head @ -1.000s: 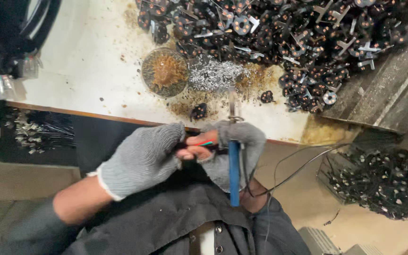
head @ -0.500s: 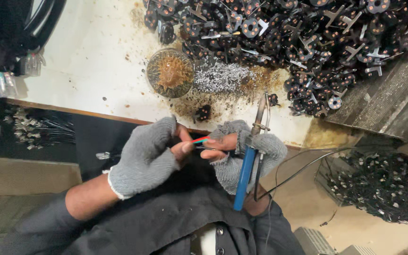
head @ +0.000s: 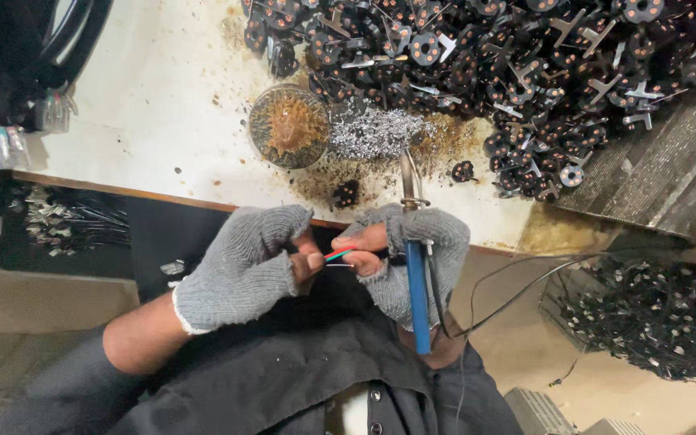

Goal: The person solders wires to small electrical components at a workbench. They hold a component and wire in one hand, dip the wire tip into flux, and apply a soldering iron to solder the joint, repeating the cycle for successive components and setting completed ones aside.

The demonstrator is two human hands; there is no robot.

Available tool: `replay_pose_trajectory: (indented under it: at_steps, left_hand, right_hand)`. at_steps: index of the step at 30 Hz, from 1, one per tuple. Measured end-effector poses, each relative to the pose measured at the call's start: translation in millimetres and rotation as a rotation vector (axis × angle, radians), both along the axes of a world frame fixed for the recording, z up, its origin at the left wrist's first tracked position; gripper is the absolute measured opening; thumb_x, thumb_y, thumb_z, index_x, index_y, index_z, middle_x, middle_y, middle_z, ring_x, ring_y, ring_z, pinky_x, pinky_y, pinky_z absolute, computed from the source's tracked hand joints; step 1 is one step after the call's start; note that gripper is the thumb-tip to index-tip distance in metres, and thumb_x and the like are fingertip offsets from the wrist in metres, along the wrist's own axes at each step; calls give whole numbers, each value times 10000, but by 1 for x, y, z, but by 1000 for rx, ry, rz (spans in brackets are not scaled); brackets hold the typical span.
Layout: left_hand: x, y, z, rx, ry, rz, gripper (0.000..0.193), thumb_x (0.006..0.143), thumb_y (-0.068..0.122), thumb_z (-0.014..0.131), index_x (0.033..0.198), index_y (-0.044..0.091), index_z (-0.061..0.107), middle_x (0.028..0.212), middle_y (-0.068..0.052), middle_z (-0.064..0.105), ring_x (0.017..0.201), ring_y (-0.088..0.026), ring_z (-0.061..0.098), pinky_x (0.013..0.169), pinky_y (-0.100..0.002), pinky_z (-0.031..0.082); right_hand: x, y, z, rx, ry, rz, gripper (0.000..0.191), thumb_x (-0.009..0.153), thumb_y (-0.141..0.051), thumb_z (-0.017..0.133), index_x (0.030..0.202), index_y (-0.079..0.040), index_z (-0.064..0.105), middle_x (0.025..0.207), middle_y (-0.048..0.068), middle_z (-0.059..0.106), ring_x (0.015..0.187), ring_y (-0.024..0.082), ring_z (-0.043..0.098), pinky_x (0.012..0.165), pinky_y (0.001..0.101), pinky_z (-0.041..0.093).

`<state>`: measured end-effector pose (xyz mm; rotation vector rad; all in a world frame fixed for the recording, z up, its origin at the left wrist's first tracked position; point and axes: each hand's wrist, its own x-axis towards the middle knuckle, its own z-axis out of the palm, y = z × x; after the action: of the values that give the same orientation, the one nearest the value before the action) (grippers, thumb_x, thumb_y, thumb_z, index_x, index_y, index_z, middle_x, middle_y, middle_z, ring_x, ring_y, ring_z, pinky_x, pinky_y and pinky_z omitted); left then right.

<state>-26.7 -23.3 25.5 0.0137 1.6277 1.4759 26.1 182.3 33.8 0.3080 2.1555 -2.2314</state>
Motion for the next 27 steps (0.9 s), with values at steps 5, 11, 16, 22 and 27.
replay_pose_trajectory:
  at_steps: [5,11,16,22,27]
  left_hand:
    - [-1,1,3,-34,214,-70,125,848,190,708,789,80,708,570,-42,700,516,-112,737,533,-273,566]
    - [-2,5,-3,-136,1320,-162,76,823,224,836,877,220,783,573,-4,554,484,-234,569,422,-407,379]
    - [-1,3,-6,-143,1239,-39,162,820,258,860,858,185,720,673,-11,607,573,-228,612,491,-379,424]
    - [-7,-1,-5,-17,840,-44,163,706,206,781,840,138,719,766,-72,640,696,-300,652,599,-412,485]
    - [-6,1,-3,-65,738,8,264,766,226,818,720,89,596,732,-82,610,667,-298,628,587,-409,466]
  right_hand:
    - [9,5,-1,76,-10,46,349,895,-31,805,1111,-76,535,916,181,752,830,254,753,768,363,629]
    - [16,-1,-7,-5,-37,-33,605,926,-31,812,1311,-72,347,952,128,679,854,213,725,837,353,622]
    - [13,7,-1,93,-103,42,295,976,-69,800,1075,-15,527,896,128,722,860,210,746,833,321,624]
    - [8,5,-20,141,-17,108,181,965,-84,805,1042,-13,658,907,138,735,844,220,739,798,320,613]
    - [10,-2,-25,23,81,-44,427,909,-194,805,1111,-49,458,900,46,720,809,158,712,785,295,593]
